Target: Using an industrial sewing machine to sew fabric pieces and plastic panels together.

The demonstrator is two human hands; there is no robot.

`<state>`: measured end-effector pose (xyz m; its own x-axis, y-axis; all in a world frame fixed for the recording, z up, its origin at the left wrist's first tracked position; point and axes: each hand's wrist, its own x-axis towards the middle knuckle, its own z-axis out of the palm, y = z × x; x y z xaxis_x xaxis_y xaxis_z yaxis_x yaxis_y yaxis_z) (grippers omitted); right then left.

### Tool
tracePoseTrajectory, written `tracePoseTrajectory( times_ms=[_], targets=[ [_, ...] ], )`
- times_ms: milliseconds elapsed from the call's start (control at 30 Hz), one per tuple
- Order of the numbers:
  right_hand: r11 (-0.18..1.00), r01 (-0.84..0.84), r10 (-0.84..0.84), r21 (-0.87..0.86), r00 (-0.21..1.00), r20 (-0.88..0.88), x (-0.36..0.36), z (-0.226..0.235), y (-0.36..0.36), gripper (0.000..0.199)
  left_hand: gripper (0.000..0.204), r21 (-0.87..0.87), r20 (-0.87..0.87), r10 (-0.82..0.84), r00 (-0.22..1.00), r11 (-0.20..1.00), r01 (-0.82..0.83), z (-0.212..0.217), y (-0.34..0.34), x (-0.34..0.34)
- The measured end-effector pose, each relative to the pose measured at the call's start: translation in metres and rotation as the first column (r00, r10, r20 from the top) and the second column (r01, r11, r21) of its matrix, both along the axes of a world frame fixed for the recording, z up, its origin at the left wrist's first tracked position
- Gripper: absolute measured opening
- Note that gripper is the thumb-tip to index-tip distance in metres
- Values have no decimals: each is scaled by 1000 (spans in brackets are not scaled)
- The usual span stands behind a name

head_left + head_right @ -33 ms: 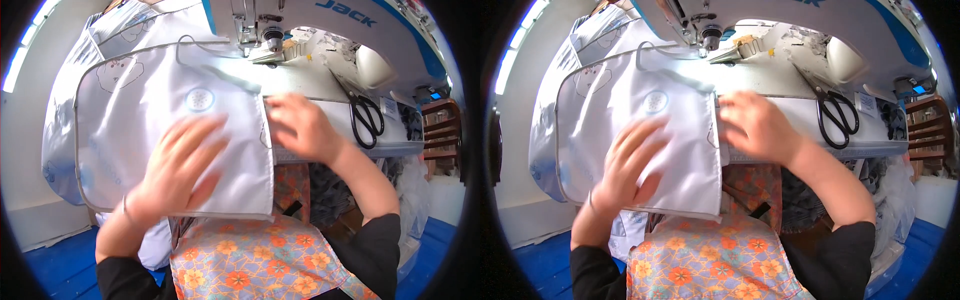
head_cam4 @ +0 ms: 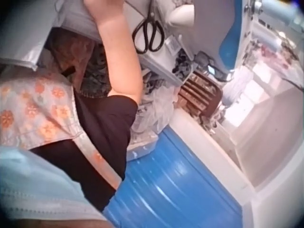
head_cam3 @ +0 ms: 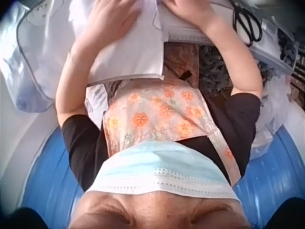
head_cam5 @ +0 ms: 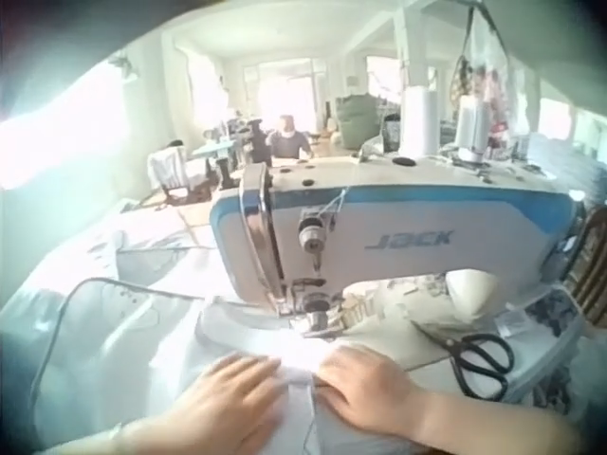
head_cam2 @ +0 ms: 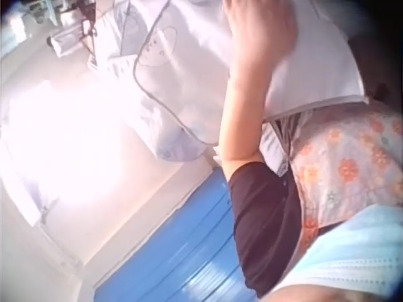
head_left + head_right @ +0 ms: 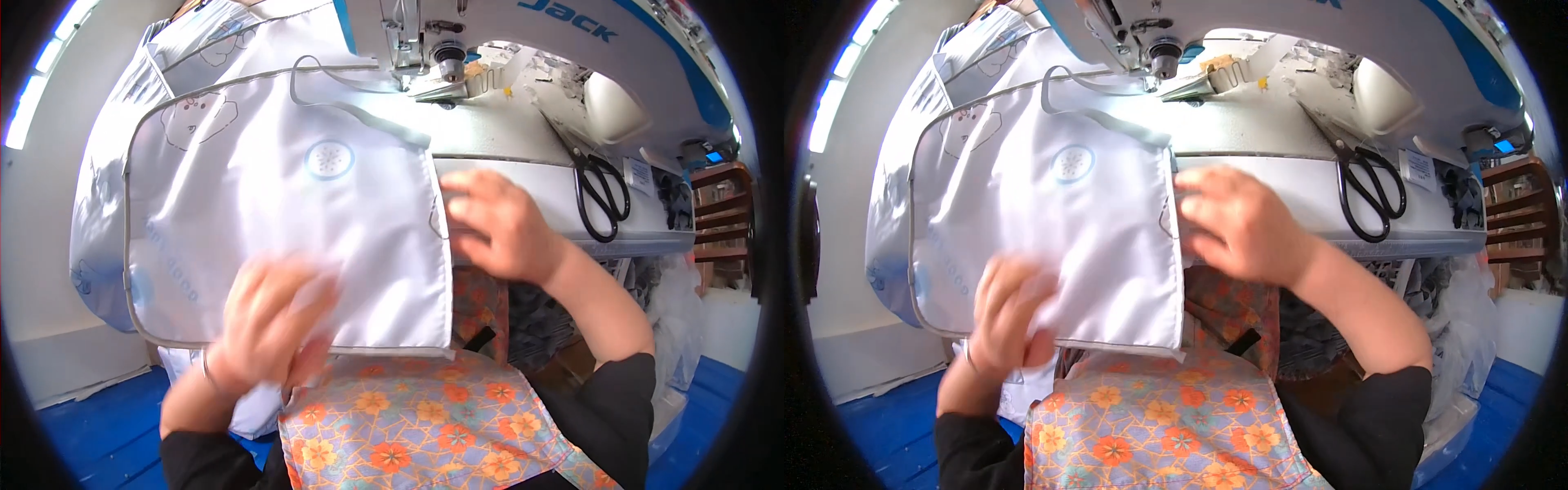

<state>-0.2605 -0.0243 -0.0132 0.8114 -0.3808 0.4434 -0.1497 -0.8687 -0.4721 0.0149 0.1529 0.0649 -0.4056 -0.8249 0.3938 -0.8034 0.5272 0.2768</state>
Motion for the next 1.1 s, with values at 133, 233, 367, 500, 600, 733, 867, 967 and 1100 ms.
tracePoseTrajectory(
  times_ms=[133,233,367,500,600,733,867,967,1100],
  targets=[
    [997,-69,68,-23,997,-20,6,14,14,40,8,313,-62,309,949,909,-275,-65,167,22],
    [603,-234,255,763,962,93,31,20,15,39,46,414,-247,857,452,514,-751,-163,226,74],
    [33,-300,146,953,945,293,51,-59,-26,37,51,395,-823,552,130,723,-566,-132,189,180],
    [152,-289,239,945,939,249,71,-55,11,38,49,232,-533,752,387,570,-788,-133,184,240],
    [263,-287,292,921,934,208,58,-44,75,38,53,216,-918,177,-356,974,-71,-141,199,318],
    [382,-223,283,897,952,117,79,-38,123,39,50,341,-903,365,-229,930,135,-122,178,304],
    [478,-201,350,855,937,24,107,-31,128,39,48,460,-866,491,-92,857,233,-95,153,252],
    [540,-236,426,808,904,-21,93,-31,135,40,46,555,-823,567,25,795,246,-61,138,200],
    [620,-242,479,747,870,-115,81,-37,141,40,21,861,182,216,959,436,-261,13,121,77]
  ],
)
